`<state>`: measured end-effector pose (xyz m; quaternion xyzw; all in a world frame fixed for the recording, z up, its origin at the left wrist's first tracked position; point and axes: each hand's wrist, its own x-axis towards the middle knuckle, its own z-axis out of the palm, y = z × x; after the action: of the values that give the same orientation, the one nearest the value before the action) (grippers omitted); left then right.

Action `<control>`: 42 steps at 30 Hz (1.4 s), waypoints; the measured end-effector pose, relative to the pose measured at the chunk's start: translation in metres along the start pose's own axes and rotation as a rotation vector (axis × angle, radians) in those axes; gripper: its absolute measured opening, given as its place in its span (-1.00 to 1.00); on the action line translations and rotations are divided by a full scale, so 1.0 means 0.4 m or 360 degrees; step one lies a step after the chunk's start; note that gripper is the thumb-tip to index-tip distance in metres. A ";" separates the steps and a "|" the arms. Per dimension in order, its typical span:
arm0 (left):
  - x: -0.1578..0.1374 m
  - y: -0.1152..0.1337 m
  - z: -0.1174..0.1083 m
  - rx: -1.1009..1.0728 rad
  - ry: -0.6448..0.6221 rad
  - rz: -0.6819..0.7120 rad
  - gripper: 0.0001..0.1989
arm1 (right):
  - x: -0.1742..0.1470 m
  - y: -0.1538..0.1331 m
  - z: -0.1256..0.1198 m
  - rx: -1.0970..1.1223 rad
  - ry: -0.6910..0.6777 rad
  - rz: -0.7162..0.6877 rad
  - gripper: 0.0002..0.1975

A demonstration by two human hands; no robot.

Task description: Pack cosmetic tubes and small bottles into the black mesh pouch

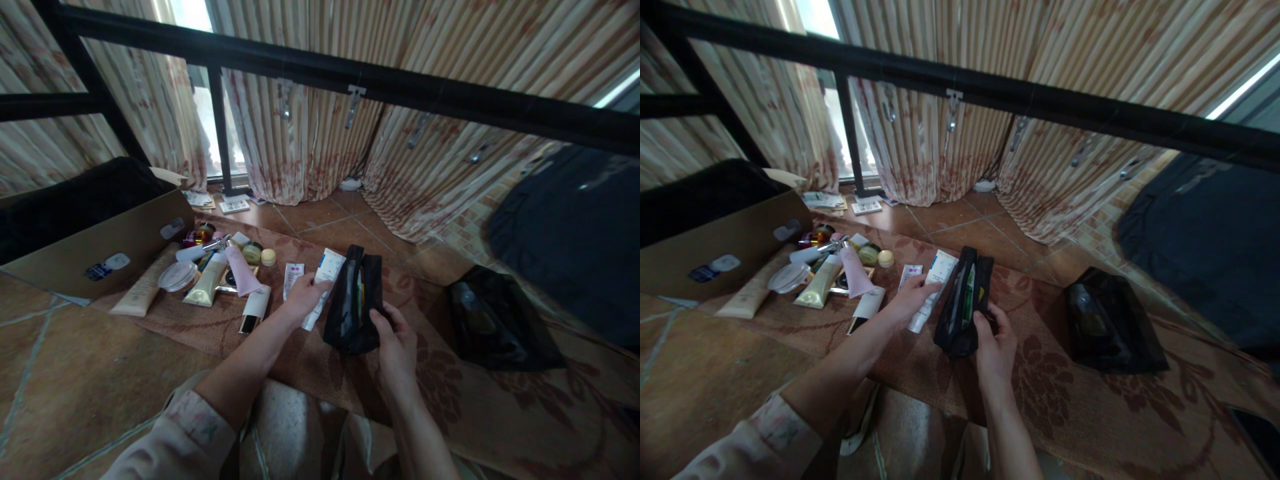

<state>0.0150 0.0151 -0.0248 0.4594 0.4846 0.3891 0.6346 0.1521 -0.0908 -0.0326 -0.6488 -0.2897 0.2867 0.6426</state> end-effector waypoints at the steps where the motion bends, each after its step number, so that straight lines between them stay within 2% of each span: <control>1: -0.001 0.001 0.000 -0.0003 -0.0006 0.0000 -0.91 | 0.000 -0.001 0.000 -0.0005 -0.0003 0.0000 -0.56; 12: 0.000 0.001 0.003 -0.0081 0.0005 0.0019 -0.85 | 0.005 0.011 -0.003 -0.0036 0.0009 -0.0045 -0.56; 20: -0.016 0.026 -0.007 -0.0175 0.0015 0.0182 -0.85 | 0.001 0.005 -0.001 -0.0019 -0.0005 -0.0043 -0.57; 30: -0.019 0.037 -0.003 -0.0417 0.0018 0.0207 -0.75 | 0.001 0.002 0.001 0.0007 0.0014 -0.0023 -0.56; 42: -0.023 0.041 0.000 -0.0478 0.0037 0.0221 -0.72 | 0.002 0.003 -0.001 -0.0035 0.0024 -0.0025 -0.56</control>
<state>0.0120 0.0110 -0.0068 0.3873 0.3952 0.5054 0.6621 0.1529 -0.0907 -0.0339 -0.6558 -0.2931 0.2736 0.6397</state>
